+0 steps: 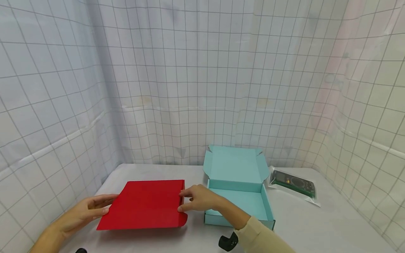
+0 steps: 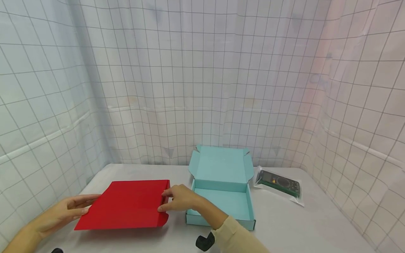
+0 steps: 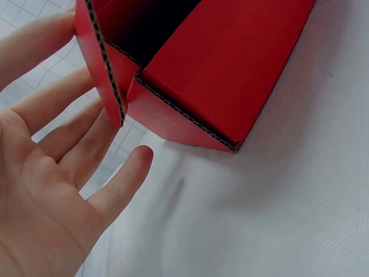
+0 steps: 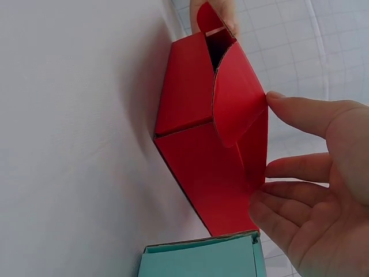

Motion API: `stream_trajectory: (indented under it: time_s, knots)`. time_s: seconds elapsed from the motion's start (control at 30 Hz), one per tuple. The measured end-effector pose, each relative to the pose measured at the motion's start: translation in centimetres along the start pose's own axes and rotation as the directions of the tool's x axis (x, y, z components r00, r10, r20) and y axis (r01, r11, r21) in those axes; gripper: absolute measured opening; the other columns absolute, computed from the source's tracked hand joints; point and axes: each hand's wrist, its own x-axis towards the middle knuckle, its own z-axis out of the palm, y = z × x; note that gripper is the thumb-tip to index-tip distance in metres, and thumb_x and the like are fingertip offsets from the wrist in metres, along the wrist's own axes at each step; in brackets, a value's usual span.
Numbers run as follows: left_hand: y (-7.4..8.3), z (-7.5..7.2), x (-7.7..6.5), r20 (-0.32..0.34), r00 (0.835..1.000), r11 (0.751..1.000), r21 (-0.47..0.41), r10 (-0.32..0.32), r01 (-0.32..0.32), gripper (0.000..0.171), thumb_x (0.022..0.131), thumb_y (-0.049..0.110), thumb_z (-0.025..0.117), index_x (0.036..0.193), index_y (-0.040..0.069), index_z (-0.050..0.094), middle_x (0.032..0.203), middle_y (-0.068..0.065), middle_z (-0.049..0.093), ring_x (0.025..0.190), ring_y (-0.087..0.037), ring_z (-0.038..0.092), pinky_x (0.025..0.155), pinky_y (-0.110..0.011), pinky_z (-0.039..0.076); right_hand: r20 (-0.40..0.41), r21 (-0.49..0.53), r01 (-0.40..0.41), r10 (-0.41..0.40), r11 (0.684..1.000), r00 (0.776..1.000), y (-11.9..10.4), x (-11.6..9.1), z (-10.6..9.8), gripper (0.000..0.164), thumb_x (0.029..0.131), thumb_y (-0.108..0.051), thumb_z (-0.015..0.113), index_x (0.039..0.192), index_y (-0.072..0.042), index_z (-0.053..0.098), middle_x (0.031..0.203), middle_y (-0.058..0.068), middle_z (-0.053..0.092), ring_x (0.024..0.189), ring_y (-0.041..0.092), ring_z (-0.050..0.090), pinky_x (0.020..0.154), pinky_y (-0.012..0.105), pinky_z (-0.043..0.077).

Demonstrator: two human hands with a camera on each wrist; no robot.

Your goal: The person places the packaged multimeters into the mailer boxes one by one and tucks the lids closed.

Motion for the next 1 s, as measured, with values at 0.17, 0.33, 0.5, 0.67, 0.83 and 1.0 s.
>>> stream_trajectory:
  time_s: [0.17, 0.33, 0.5, 0.67, 0.83, 1.0]
  knots:
    - [0.02, 0.17, 0.05, 0.016, 1.000, 1.000, -0.021, -0.012, 0.012, 0.048, 0.108, 0.004, 0.044, 0.156, -0.001, 0.039, 0.145, 0.003, 0.060, 0.130, -0.011, 0.056, 0.104, -0.029, 0.047, 0.004, 0.002, 0.008, -0.008, 1.000, 1.000, 0.16, 0.03, 0.20, 0.056, 0.087, -0.031, 0.083, 0.136, -0.008, 0.068, 0.129, -0.005, 0.067, 0.113, 0.027, 0.066, 0.077, 0.026, 0.059]
    - [-0.35, 0.22, 0.23, 0.033, 0.999, 0.999, -0.031, 0.034, -0.033, 0.049, 0.107, 0.000, 0.044, 0.156, -0.003, 0.038, 0.148, 0.013, 0.055, 0.131, -0.008, 0.055, 0.104, -0.028, 0.047, 0.001, -0.042, 0.037, -0.037, 0.998, 0.999, 0.32, 0.13, 0.38, 0.054, 0.088, -0.031, 0.082, 0.134, -0.007, 0.069, 0.131, -0.004, 0.067, 0.112, 0.025, 0.066, 0.077, 0.024, 0.058]
    - [-0.43, 0.34, 0.29, 0.038, 0.997, 0.998, -0.026, 0.061, -0.060, 0.049, 0.107, -0.001, 0.045, 0.155, 0.004, 0.045, 0.152, 0.016, 0.049, 0.130, -0.004, 0.052, 0.103, -0.027, 0.048, -0.005, -0.093, 0.054, -0.055, 0.994, 0.998, 0.36, 0.28, 0.55, 0.052, 0.089, -0.032, 0.082, 0.133, -0.007, 0.070, 0.131, -0.002, 0.068, 0.111, 0.024, 0.066, 0.076, 0.021, 0.056]
    - [-0.36, 0.62, 0.20, 0.005, 0.999, 0.998, 0.055, 0.041, -0.042, 0.050, 0.106, 0.001, 0.049, 0.156, 0.002, 0.043, 0.155, 0.014, 0.045, 0.130, -0.003, 0.052, 0.103, -0.029, 0.048, -0.013, -0.191, 0.101, -0.106, 0.976, 0.994, 0.39, 0.35, 0.78, 0.052, 0.090, -0.033, 0.081, 0.133, -0.008, 0.070, 0.131, -0.003, 0.068, 0.112, 0.017, 0.064, 0.079, 0.019, 0.054]
    - [-0.29, 0.70, 0.19, -0.010, 1.000, 0.993, 0.121, 0.006, -0.005, 0.056, 0.105, 0.003, 0.051, 0.157, -0.007, 0.032, 0.151, 0.025, 0.045, 0.129, -0.001, 0.052, 0.102, -0.028, 0.048, -0.023, -0.242, 0.134, -0.144, 0.961, 0.989, 0.26, 0.41, 0.94, 0.051, 0.089, -0.032, 0.083, 0.133, -0.008, 0.071, 0.138, 0.000, 0.064, 0.125, 0.016, 0.059, 0.090, 0.020, 0.052]
    - [-0.27, 0.84, 0.12, -0.028, 1.000, 0.989, 0.150, -0.001, 0.006, 0.057, 0.104, 0.005, 0.054, 0.156, -0.007, 0.034, 0.147, 0.028, 0.045, 0.125, 0.000, 0.053, 0.100, -0.028, 0.049, 0.051, -0.305, 0.202, -0.195, 0.931, 0.979, -0.01, 0.59, 0.79, 0.054, 0.092, -0.030, 0.079, 0.140, -0.009, 0.066, 0.148, 0.001, 0.057, 0.133, 0.017, 0.054, 0.093, 0.021, 0.052]
